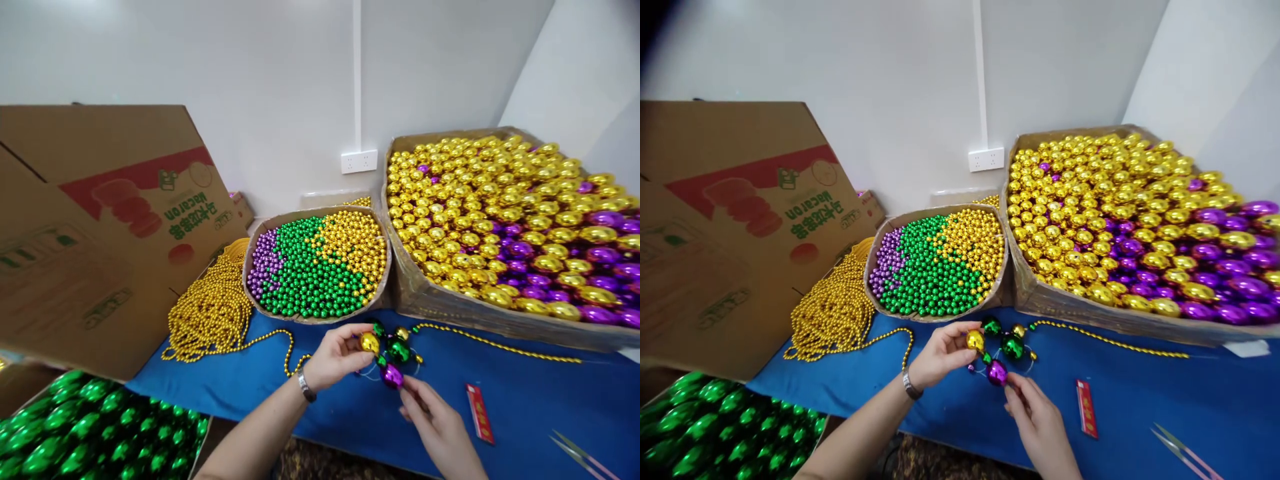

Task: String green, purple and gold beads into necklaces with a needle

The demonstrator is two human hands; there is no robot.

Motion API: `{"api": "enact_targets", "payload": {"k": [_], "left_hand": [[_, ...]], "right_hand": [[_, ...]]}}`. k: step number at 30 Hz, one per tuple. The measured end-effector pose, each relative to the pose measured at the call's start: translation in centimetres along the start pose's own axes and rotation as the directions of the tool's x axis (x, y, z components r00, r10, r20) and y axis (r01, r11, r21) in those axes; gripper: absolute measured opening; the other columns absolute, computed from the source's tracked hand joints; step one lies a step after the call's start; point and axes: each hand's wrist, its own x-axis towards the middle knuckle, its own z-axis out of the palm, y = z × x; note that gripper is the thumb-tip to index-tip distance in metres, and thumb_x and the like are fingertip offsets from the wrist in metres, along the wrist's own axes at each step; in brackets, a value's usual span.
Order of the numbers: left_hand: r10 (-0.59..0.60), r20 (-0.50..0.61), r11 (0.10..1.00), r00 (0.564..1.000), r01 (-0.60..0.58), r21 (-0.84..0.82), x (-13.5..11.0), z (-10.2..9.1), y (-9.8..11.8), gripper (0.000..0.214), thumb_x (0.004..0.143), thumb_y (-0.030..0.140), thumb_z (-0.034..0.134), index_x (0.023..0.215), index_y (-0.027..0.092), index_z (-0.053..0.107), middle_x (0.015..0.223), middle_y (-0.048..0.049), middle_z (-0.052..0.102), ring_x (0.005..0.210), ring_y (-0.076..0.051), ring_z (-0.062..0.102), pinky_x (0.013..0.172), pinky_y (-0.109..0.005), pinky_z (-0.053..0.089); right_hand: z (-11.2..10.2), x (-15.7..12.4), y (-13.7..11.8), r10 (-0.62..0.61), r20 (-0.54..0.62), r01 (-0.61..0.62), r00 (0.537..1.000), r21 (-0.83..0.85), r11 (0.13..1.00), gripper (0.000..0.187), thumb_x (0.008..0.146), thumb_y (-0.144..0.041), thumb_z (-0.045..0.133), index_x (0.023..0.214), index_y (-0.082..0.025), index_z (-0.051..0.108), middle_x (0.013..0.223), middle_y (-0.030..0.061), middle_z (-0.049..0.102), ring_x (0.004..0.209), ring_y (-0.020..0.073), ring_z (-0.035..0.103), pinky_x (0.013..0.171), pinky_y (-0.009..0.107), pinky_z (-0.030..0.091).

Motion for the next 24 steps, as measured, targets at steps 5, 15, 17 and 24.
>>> {"api": "enact_targets", "payload": {"k": [5,15,17,24], "left_hand": [[0.019,0.170,0.995,0.985,-0.036,0.096,-0.6,0.0,0.4,0.075,0.074,0.038,0.070,0.139,0.030,0.034,0.129,-0.0108,0.052,0.103,-0.021,0.057,0.075,-0.027,0.046],[0.417,-0.343,-0.135,0.842,0.430,0.893,0.6,-13.8,7.9,0.032,0.089,0.022,0.041,0.113,0.017,0.061,0.110,-0.0138,0.061,0.107,-0.026,0.053,0.094,-0.039,0.038],[0.371,-0.385,-0.198,0.845,0.477,0.856,0.9,-16.7,8.7,0.025,0.085,0.019,0.045,0.096,0.017,0.067,0.093,-0.0127,0.065,0.096,-0.025,0.057,0.088,-0.038,0.041],[0.373,-0.404,-0.223,0.835,0.503,0.835,1.6,-18.5,7.7,0.020,0.085,0.021,0.046,0.092,0.018,0.064,0.087,-0.0087,0.066,0.085,-0.021,0.061,0.077,-0.030,0.044]], "right_hand": [[1.2,0.5,-0.7,0.144,0.060,-0.156,0.988,0.409,0.899,0.050,0.073,-0.049,0.068,0.115,-0.024,0.059,0.074,0.0008,0.061,0.067,0.0175,0.063,0.066,0.029,0.055],[0.8,0.3,-0.4,0.168,0.082,-0.184,0.982,0.577,0.796,0.044,0.072,-0.044,0.071,0.112,-0.030,0.060,0.080,0.0006,0.059,0.067,0.0155,0.057,0.062,0.027,0.049],[0.8,0.2,-0.3,0.165,0.073,-0.177,0.984,0.569,0.803,0.043,0.073,-0.044,0.070,0.111,-0.029,0.060,0.080,0.0011,0.060,0.067,0.0157,0.058,0.062,0.027,0.049],[1.1,0.1,-1.5,0.158,0.066,-0.168,0.985,0.533,0.829,0.040,0.074,-0.044,0.069,0.109,-0.027,0.062,0.073,-0.0003,0.057,0.065,0.0149,0.058,0.062,0.026,0.049]]}}
